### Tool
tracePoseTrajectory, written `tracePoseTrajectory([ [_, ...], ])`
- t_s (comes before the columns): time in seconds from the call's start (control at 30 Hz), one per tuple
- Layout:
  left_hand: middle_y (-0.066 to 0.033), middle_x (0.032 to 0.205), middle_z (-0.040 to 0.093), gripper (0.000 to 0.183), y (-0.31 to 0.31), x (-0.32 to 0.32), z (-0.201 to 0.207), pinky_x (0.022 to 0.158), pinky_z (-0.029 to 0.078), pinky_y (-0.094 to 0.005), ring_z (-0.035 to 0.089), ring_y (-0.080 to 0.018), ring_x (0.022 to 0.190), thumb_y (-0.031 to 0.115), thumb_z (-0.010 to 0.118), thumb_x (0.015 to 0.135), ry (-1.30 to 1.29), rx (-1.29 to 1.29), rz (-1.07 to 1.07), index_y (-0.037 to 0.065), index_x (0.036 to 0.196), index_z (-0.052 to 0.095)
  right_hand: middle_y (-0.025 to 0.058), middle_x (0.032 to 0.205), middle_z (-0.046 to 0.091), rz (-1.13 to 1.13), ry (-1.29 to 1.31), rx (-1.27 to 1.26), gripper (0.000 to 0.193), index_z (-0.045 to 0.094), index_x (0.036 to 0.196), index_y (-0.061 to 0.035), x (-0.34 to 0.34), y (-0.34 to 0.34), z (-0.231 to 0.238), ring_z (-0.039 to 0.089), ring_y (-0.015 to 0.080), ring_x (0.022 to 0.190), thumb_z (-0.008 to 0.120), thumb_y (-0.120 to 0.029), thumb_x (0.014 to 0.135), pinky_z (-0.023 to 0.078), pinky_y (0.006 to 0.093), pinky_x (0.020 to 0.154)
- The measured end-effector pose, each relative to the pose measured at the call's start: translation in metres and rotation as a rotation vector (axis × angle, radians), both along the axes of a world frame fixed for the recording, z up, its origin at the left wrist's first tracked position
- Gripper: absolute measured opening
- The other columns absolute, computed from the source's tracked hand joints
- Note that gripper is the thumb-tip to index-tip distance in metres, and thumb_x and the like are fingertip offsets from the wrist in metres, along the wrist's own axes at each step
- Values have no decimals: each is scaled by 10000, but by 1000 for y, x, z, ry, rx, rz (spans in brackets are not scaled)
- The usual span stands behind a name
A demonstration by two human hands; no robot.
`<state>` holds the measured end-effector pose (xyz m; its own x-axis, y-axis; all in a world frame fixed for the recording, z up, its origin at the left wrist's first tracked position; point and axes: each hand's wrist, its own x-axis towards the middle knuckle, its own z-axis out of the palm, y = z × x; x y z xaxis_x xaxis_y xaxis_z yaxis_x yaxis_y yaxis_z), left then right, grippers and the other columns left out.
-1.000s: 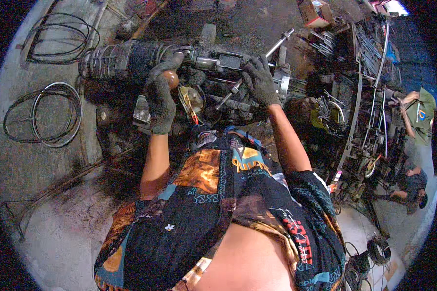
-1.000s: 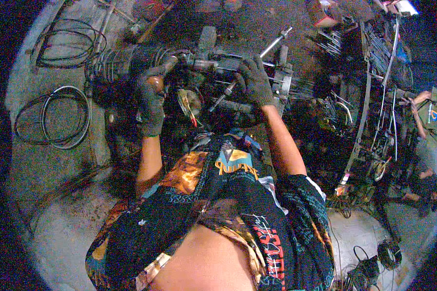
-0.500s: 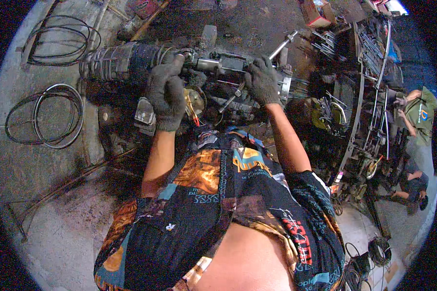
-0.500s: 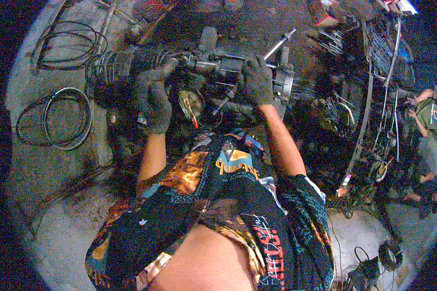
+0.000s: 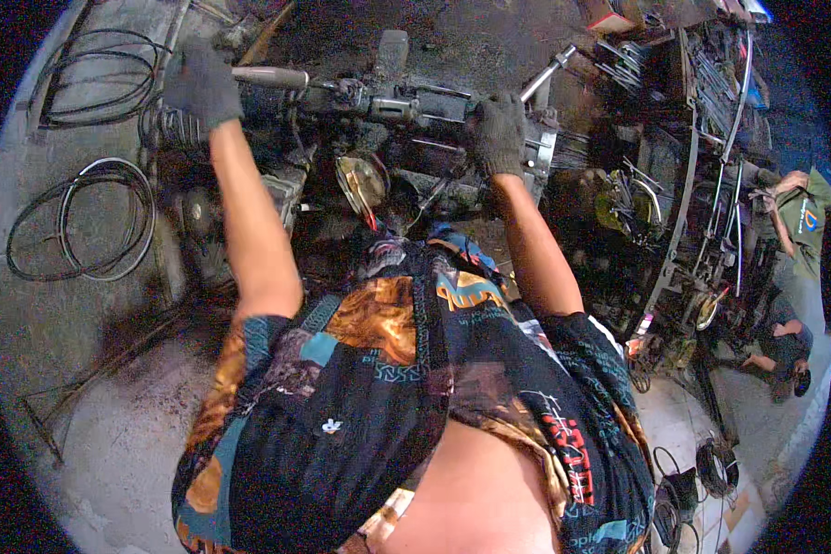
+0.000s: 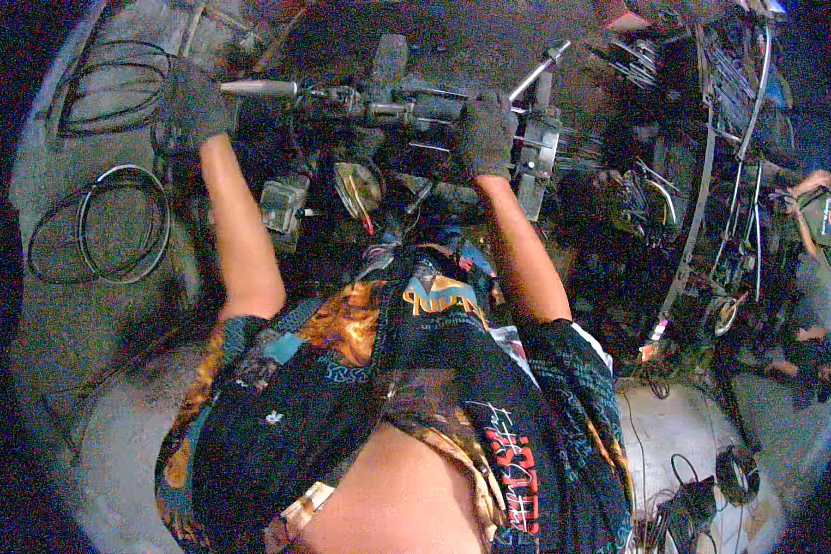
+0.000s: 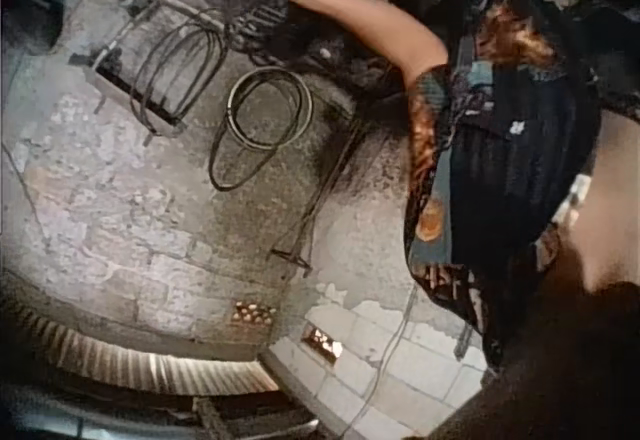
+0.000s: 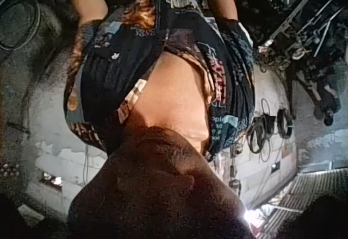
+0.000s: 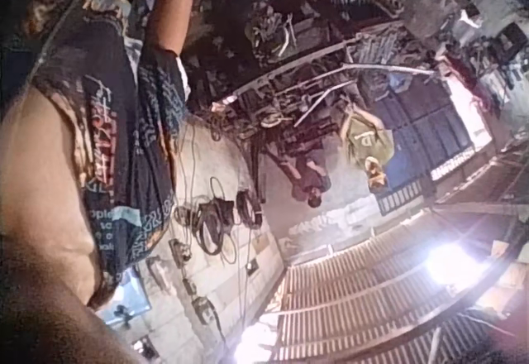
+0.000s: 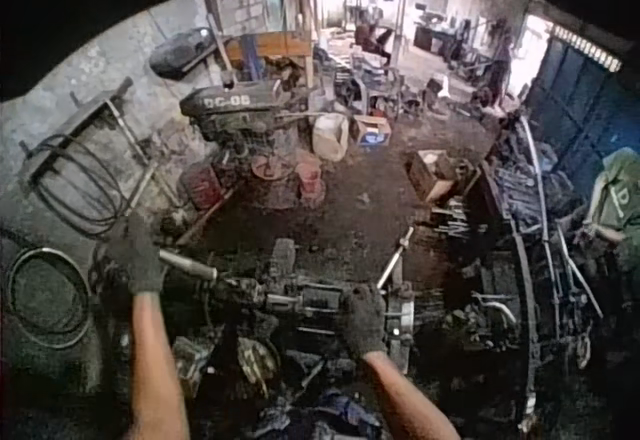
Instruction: Operating a metal lathe or turning machine in a fabrication workshop.
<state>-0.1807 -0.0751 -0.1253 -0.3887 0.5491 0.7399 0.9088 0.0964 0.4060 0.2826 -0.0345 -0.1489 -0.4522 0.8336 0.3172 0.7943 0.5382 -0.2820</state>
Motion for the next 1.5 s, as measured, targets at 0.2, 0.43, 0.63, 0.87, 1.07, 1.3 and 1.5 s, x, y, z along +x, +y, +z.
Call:
tracePoseTrajectory([
  [0.2,-157,1105,670,270,62,-26,12,850,529,-378,645,-258,1011,176,528,985,-44,-490,199,36,1180,653,164,942,610,-103,-36,-67,158,707,838,-42,-8,2,-3,564,388,979,693,-141,716,454,472,895],
  [0.43,-202,886,629,222,117,55,45,727,484,-457,624,-364,806,236,532,967,-52,-220,97,35,972,626,149,1011,627,-32,120,-21,226,685,860,-85,1,-8,-4,579,399,1009,746,-204,678,448,529,848],
  [0.63,-35,628,557,318,119,20,37,546,423,-340,544,-161,585,260,535,983,-963,210,-279,82,730,612,175,876,646,46,177,-25,131,663,803,-52,-13,8,4,596,407,927,682,-120,692,464,494,861],
  [0.87,-3,661,530,273,87,197,87,551,434,-308,538,-139,601,266,499,1009,-1481,-255,-1078,107,805,588,170,880,635,-41,259,10,128,665,788,-51,3,10,-10,585,405,988,676,-121,681,456,488,906],
  [1.07,-17,696,551,286,80,197,109,597,471,-308,562,-155,646,285,511,1010,-1518,-245,-1134,91,820,601,165,909,638,-34,104,-115,128,679,791,-55,-1,19,8,564,398,998,672,-141,696,436,478,936],
  [1.3,-52,948,638,284,14,162,41,783,501,-361,596,-167,868,283,575,993,-864,84,-436,12,973,656,160,930,638,-53,121,-138,142,689,825,-55,10,19,13,563,392,1036,672,-121,700,434,470,963],
  [1.5,-208,1046,690,314,-212,88,-173,802,504,-521,658,-367,902,265,534,980,-247,-977,-237,0,1087,663,170,953,622,-20,187,-127,159,675,854,-52,-5,24,17,553,397,1086,675,-106,705,441,481,976],
])
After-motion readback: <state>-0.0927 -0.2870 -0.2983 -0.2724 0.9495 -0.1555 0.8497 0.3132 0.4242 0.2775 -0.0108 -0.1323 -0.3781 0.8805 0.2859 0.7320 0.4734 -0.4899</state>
